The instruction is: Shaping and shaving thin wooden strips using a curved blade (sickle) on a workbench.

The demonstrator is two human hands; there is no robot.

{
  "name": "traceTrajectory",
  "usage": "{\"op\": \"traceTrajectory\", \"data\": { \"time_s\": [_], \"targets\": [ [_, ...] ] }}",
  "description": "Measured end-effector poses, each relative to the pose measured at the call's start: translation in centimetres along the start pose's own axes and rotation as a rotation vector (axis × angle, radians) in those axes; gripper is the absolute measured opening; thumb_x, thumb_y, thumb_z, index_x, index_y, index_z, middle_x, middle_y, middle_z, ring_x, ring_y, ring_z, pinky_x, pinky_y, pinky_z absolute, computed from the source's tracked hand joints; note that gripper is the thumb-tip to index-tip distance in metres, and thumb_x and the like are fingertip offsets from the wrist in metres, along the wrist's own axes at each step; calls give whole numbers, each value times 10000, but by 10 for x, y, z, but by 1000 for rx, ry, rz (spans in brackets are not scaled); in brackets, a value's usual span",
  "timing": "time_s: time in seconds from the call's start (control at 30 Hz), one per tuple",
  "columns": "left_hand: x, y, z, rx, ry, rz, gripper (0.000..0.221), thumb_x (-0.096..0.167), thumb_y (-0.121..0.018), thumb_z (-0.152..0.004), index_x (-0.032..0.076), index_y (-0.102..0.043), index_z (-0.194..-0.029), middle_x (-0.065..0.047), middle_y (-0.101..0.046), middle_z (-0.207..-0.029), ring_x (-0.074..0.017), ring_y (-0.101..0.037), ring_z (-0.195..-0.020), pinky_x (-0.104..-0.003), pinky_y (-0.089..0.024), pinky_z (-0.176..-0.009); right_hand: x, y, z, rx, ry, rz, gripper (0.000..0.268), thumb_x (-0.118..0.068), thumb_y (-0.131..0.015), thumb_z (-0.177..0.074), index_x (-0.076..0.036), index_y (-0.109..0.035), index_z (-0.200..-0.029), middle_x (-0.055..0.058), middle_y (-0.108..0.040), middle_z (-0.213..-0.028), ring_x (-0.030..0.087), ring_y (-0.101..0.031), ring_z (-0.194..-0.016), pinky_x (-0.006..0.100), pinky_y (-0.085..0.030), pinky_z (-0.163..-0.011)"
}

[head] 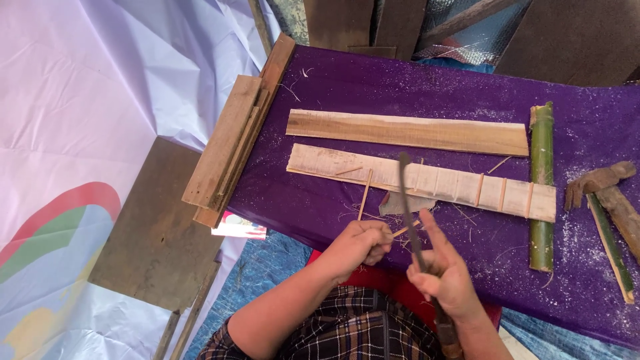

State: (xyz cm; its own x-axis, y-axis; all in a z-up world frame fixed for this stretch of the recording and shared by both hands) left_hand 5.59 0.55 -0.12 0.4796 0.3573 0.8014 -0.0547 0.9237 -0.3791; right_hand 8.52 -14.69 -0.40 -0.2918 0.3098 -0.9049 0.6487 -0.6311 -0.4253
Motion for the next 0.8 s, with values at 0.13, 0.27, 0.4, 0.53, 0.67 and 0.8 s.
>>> {"op": "traceTrajectory", "data": {
  "time_s": [0.13,0.27,0.4,0.53,0.67,0.8],
  "targets": [
    [6,-12,4,-27,17,30,272,50,-452,-927,137,-510,-675,31,-381,-583,-95,-294,-520,-242,-234,-513,9,-9,1,60,-58,117,1123,0,-708,-798,-212,-24,-1663,-9,-453,-567,77,-381,-440,211,-325,-399],
    [9,-4,6,52,-42,-168,228,116,-462,-878,79,-597,-697,-14,-460,-580,-121,-374,-544,-272,-297,-533,11,-15,0,64,-85,144,1133,-34,-713,-811,-223,5,-1666,-42,-372,-574,75,-338,-474,225,-266,-440],
    [33,-6,16,116,-353,-588,299,212,-539,-948,92,-640,-693,6,-650,-670,-119,-566,-624,-323,-457,-596,13,-15,-1,49,-90,171,1128,-69,-728,-812,-197,-5,-1669,-49,-358,-589,75,-324,-482,224,-255,-455],
    [31,-5,26,185,-456,-804,276,159,-521,-896,84,-462,-637,-25,-469,-573,-170,-409,-551,-375,-331,-522,12,-9,3,47,-66,214,1054,-65,-723,-821,-173,-101,-1666,-49,-387,-604,78,-361,-498,221,-307,-464],
    [33,-7,32,167,-582,-971,179,123,-506,-828,89,-516,-652,-3,-494,-592,-179,-423,-518,-372,-324,-475,19,11,4,30,-41,202,911,-21,-734,-828,-151,-292,-1615,-75,-400,-624,72,-365,-496,193,-349,-458],
    [36,-5,38,199,-650,-1027,162,96,-496,-794,80,-613,-683,0,-537,-602,-176,-468,-509,-364,-344,-451,11,21,3,128,-53,144,803,2,-657,-829,-122,-392,-1576,-13,-449,-581,109,-418,-464,224,-441,-344]
  ]
}}
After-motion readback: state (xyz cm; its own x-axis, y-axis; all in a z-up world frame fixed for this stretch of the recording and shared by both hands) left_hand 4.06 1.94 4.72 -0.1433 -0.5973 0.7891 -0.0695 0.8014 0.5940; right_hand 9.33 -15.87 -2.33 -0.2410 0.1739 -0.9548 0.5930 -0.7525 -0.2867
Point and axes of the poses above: each hand's wrist, its own z-axis away from the middle knuckle, its own y-axis out of the back of the hand, x = y × z, the point moved 7 cm from there along -z, towards the middle knuckle
